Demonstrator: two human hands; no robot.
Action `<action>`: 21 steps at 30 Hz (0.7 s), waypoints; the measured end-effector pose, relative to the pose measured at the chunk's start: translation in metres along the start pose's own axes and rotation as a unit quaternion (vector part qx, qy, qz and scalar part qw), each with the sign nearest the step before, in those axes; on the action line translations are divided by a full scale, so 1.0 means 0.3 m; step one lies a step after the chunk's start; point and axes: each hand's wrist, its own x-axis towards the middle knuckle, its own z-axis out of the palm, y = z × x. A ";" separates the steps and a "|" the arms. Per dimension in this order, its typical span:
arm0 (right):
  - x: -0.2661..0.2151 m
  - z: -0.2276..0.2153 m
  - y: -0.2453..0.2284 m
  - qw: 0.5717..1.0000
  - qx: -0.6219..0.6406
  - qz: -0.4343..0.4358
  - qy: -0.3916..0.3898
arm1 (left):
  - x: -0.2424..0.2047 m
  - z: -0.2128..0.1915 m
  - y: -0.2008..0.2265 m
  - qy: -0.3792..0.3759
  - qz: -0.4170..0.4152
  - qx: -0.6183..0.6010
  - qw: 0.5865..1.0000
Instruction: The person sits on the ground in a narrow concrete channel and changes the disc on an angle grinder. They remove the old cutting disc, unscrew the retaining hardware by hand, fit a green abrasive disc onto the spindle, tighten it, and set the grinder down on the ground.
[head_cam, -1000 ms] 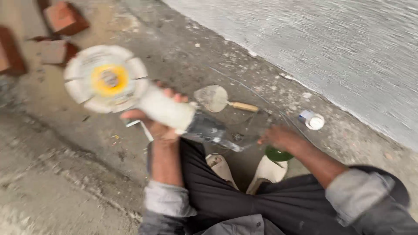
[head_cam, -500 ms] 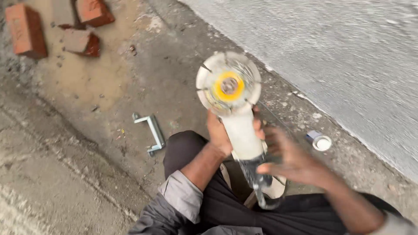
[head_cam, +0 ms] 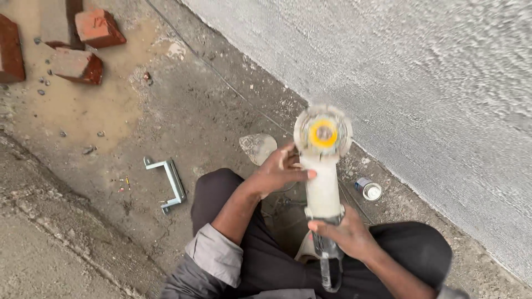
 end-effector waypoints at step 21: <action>-0.012 0.002 -0.122 0.976 -0.062 -0.163 0.128 | -0.186 0.144 0.014 0.149 0.203 0.111 0.961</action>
